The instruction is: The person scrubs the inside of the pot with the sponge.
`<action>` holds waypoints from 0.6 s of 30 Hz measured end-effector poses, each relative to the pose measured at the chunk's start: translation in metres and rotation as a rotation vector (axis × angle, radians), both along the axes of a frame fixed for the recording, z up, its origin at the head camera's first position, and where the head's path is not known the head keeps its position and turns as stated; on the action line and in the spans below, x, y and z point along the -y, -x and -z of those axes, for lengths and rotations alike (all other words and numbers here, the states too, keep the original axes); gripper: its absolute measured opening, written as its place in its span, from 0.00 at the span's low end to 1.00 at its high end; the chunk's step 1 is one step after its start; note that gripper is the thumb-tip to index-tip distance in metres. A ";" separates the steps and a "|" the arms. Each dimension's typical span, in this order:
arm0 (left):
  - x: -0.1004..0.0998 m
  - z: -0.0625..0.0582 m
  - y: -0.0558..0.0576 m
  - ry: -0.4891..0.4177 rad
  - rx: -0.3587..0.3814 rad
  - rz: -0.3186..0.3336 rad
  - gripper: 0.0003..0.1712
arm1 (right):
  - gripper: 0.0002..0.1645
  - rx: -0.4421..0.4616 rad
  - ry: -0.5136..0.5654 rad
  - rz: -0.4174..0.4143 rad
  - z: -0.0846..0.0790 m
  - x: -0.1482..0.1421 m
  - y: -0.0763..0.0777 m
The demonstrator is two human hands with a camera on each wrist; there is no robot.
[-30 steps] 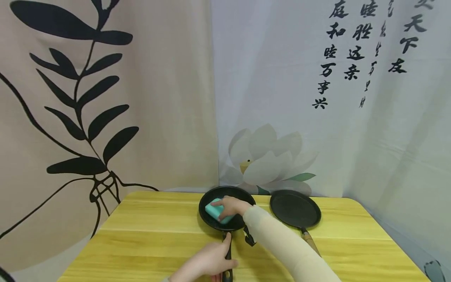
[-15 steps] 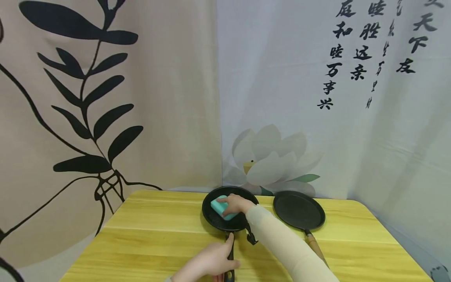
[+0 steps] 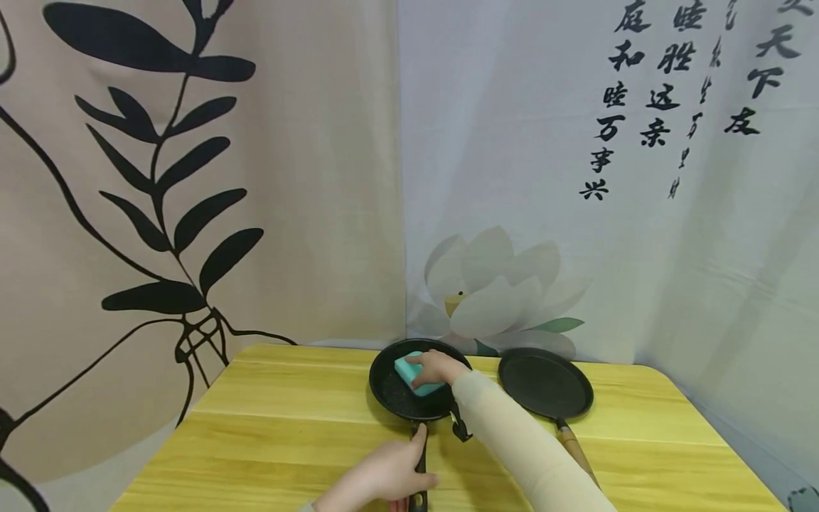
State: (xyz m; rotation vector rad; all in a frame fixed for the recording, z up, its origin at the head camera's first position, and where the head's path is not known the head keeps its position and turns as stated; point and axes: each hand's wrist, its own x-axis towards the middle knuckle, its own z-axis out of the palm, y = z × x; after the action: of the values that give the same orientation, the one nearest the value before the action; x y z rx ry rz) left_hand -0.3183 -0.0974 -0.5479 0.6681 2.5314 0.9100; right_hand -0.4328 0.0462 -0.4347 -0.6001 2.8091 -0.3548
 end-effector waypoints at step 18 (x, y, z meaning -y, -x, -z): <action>-0.001 0.000 -0.002 0.001 -0.013 -0.021 0.64 | 0.40 -0.013 -0.019 0.027 -0.006 -0.021 -0.008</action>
State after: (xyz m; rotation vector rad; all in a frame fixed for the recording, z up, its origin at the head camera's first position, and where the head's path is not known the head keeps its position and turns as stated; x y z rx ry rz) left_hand -0.3165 -0.0962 -0.5475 0.6504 2.5545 0.9136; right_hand -0.4249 0.0671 -0.4290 -0.5629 2.8323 -0.3305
